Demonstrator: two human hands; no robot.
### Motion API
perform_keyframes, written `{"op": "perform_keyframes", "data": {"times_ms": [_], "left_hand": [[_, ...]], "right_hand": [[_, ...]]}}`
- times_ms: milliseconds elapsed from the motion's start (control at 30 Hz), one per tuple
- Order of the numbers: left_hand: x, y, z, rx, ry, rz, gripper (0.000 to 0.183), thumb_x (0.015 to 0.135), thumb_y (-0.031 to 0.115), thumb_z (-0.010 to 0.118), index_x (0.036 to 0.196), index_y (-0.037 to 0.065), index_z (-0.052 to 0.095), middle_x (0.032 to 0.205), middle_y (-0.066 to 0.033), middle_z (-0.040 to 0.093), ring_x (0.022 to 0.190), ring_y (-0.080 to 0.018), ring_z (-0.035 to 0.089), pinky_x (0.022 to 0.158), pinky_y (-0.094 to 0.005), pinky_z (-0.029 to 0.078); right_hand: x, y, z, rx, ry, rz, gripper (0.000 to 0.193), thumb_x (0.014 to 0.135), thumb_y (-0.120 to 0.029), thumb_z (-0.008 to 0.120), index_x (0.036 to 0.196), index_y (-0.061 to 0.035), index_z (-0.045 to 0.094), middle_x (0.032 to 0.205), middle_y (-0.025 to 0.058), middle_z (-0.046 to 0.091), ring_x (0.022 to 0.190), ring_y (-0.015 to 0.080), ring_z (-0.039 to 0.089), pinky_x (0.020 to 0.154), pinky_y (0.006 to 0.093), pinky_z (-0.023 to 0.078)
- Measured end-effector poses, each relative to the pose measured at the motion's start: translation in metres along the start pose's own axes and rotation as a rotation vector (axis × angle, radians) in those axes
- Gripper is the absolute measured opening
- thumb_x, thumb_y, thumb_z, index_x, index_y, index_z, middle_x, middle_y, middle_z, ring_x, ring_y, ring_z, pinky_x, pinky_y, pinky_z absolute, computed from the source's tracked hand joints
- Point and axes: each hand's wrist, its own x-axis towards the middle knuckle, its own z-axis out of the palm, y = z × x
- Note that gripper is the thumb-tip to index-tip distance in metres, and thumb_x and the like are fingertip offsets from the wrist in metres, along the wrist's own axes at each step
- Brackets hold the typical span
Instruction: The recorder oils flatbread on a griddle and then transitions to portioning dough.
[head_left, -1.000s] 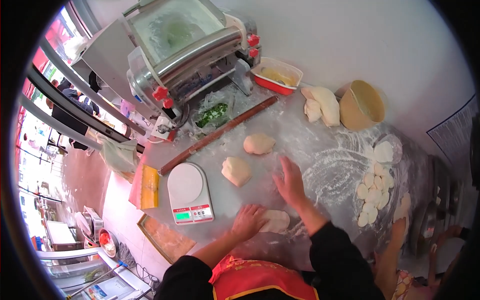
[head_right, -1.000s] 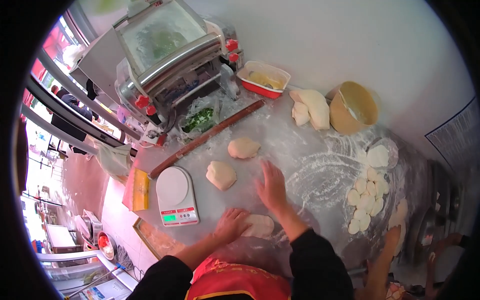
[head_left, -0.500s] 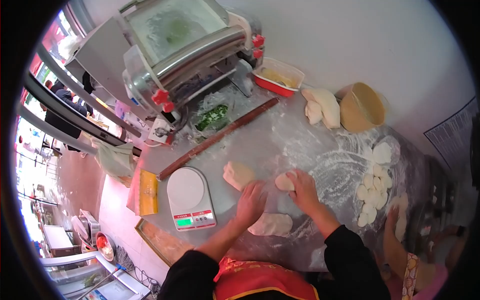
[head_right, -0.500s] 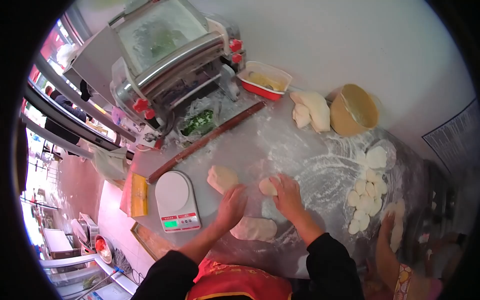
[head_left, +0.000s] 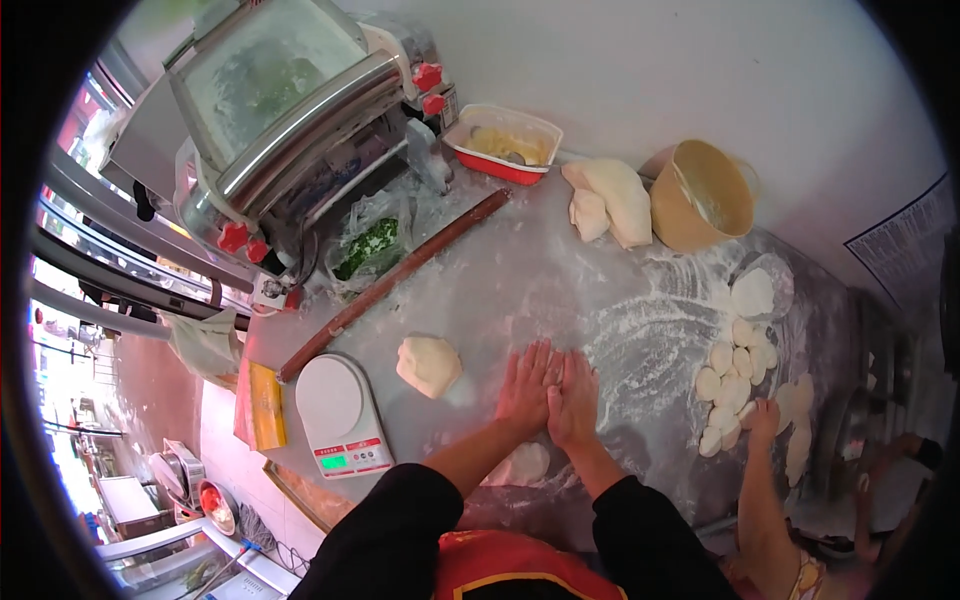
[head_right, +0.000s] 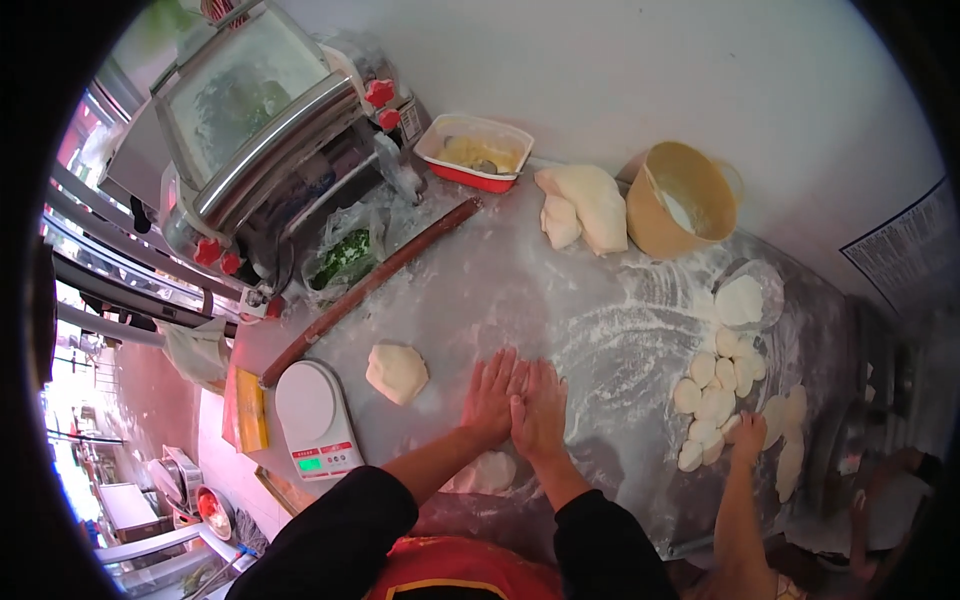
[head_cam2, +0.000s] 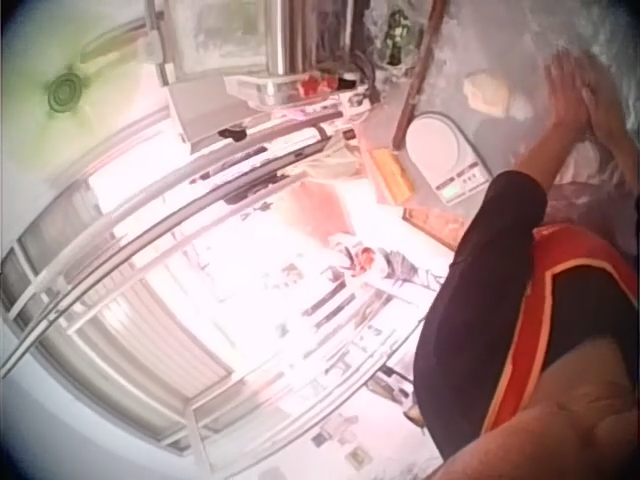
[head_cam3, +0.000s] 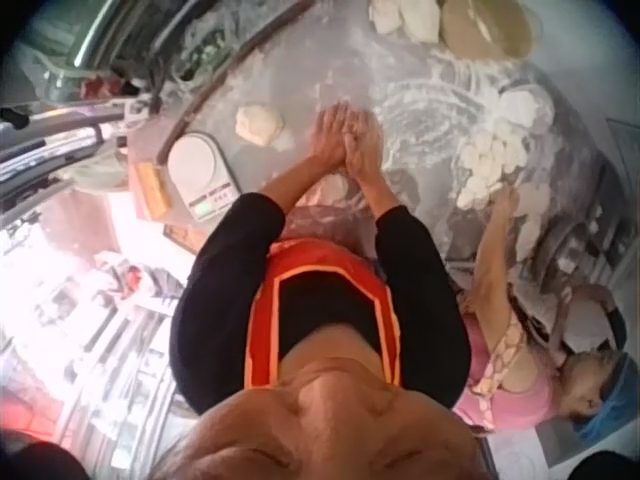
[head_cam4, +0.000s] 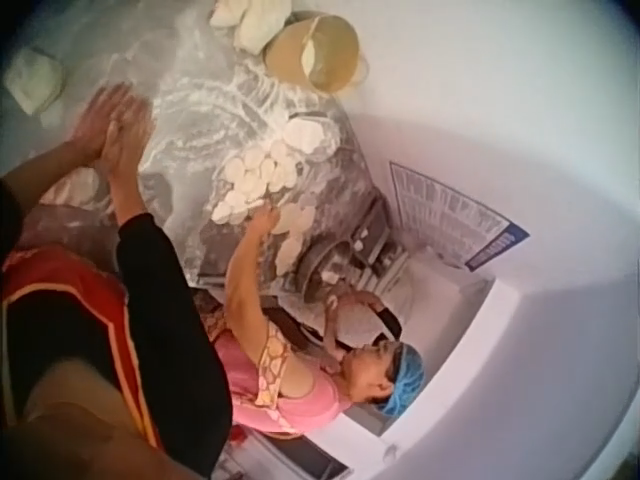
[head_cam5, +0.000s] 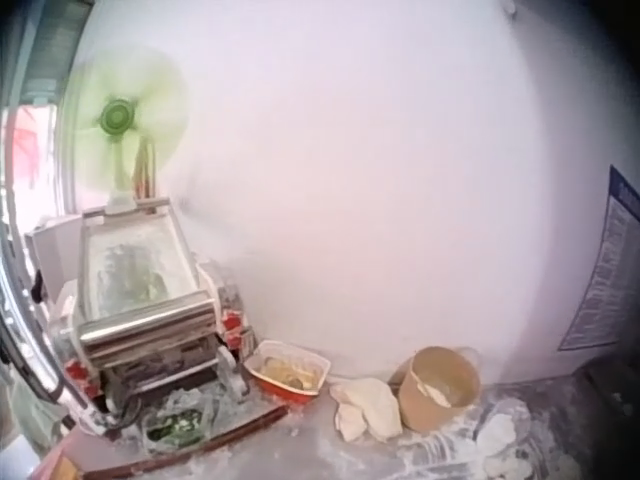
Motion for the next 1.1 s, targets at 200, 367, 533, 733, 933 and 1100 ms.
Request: {"op": "perform_keyframes", "data": {"times_ms": [200,367,533,733,933,1100], "left_hand": [[0.033,0.01,-0.008,0.085,0.073,-0.032,0.054,0.091,0.03,0.036,0.141,0.009,0.031,0.145,-0.0145,0.032,0.134,-0.0319,0.028,0.108,-0.0494,0.02],[0.026,-0.045,-0.005,-0.316,-0.028,-0.074,0.049,0.082,0.027,0.056,0.125,0.006,0.048,0.129,-0.0159,0.047,0.123,-0.0326,0.041,0.098,-0.0451,0.035],[0.027,-0.045,-0.066,-0.653,-0.41,-0.392,0.044,0.074,0.021,0.067,0.113,0.004,0.055,0.121,-0.0175,0.05,0.118,-0.0342,0.044,0.094,-0.0422,0.039],[-0.022,-0.118,-0.107,-0.611,0.416,-0.065,0.055,0.074,0.022,0.069,0.123,0.008,0.047,0.12,-0.0176,0.052,0.12,-0.0335,0.042,0.098,-0.0411,0.037],[-0.06,-0.171,-0.074,-0.478,0.093,-0.439,0.066,0.07,0.024,0.074,0.127,0.004,0.045,0.12,-0.0179,0.053,0.118,-0.0342,0.044,0.098,-0.0404,0.038],[-0.066,-0.125,-0.055,-0.874,0.058,-0.55,0.065,0.072,0.027,0.073,0.125,0.003,0.045,0.114,-0.0188,0.054,0.102,-0.0353,0.055,0.087,-0.0376,0.045]], "right_hand": [[0.016,0.038,0.006,-0.203,0.004,0.114,0.056,0.093,-0.037,0.036,0.135,0.0006,0.033,0.139,0.0243,0.034,0.131,0.0408,0.028,0.105,0.0576,0.019],[0.025,0.041,-0.031,0.048,-0.152,0.177,0.057,0.08,-0.024,0.064,0.127,-0.0003,0.045,0.122,0.0215,0.052,0.115,0.035,0.048,0.096,0.0433,0.037],[0.045,0.012,-0.041,0.311,-0.483,0.522,0.048,0.067,-0.012,0.073,0.11,-0.0001,0.055,0.099,0.0162,0.058,0.093,0.032,0.055,0.083,0.0413,0.043],[0.045,-0.056,-0.055,-0.147,-0.086,-0.076,0.046,0.067,-0.005,0.069,0.112,-0.0041,0.055,0.113,0.0139,0.055,0.108,0.032,0.05,0.091,0.0406,0.039],[0.03,-0.072,0.057,0.203,-0.24,-0.094,0.07,0.067,-0.016,0.071,0.128,-0.0034,0.041,0.127,0.0218,0.046,0.118,0.0407,0.04,0.101,0.0471,0.033],[0.025,-0.087,0.066,0.118,-0.207,-0.091,0.07,0.068,-0.011,0.07,0.13,-0.0037,0.039,0.127,0.023,0.044,0.116,0.0427,0.041,0.099,0.047,0.035]]}}
